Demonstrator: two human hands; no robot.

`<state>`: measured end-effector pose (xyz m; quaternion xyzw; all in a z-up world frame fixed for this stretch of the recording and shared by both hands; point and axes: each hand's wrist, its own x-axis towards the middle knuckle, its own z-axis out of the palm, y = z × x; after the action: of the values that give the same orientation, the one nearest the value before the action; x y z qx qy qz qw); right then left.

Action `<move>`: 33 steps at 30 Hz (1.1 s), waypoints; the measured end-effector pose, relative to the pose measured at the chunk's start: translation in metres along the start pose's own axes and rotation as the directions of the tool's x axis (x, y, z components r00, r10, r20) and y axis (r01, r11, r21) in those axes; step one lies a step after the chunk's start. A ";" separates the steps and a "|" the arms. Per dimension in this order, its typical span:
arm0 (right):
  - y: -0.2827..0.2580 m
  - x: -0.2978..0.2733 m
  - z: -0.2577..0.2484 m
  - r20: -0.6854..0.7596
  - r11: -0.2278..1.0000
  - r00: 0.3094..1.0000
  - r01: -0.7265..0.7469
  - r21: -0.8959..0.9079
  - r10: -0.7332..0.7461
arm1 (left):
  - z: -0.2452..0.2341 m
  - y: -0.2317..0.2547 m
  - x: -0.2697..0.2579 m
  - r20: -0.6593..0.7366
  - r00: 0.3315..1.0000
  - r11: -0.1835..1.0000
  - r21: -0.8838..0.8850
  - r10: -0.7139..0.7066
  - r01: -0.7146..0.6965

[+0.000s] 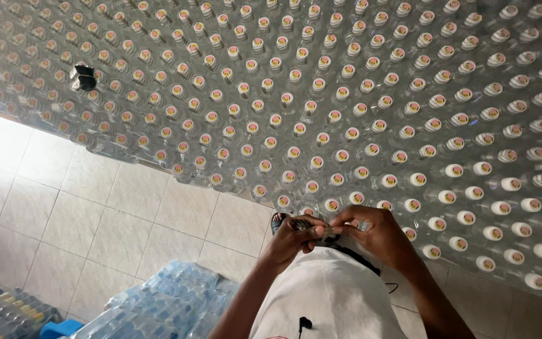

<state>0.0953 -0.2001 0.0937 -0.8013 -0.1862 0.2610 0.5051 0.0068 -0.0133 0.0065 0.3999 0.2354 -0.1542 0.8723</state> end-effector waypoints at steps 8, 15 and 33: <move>-0.009 0.020 -0.003 0.096 0.955 0.968 0.244 -0.168 -0.230 | 0.005 0.020 -0.002 -0.156 0.943 0.931 0.268 0.295 -0.247; 0.003 0.048 0.006 0.272 0.753 0.909 0.415 -0.510 -0.316 | 0.011 0.033 -0.008 -0.092 0.801 0.578 0.741 0.591 -0.341; 0.043 0.046 0.034 0.329 0.622 0.891 0.455 -0.637 -0.314 | -0.035 -0.002 0.000 0.144 0.732 0.328 0.825 0.666 -0.460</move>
<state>0.1130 -0.1676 0.0323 -0.8444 -0.4844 0.1298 0.1883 -0.0043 0.0127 -0.0151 0.8261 0.0759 0.1151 0.5465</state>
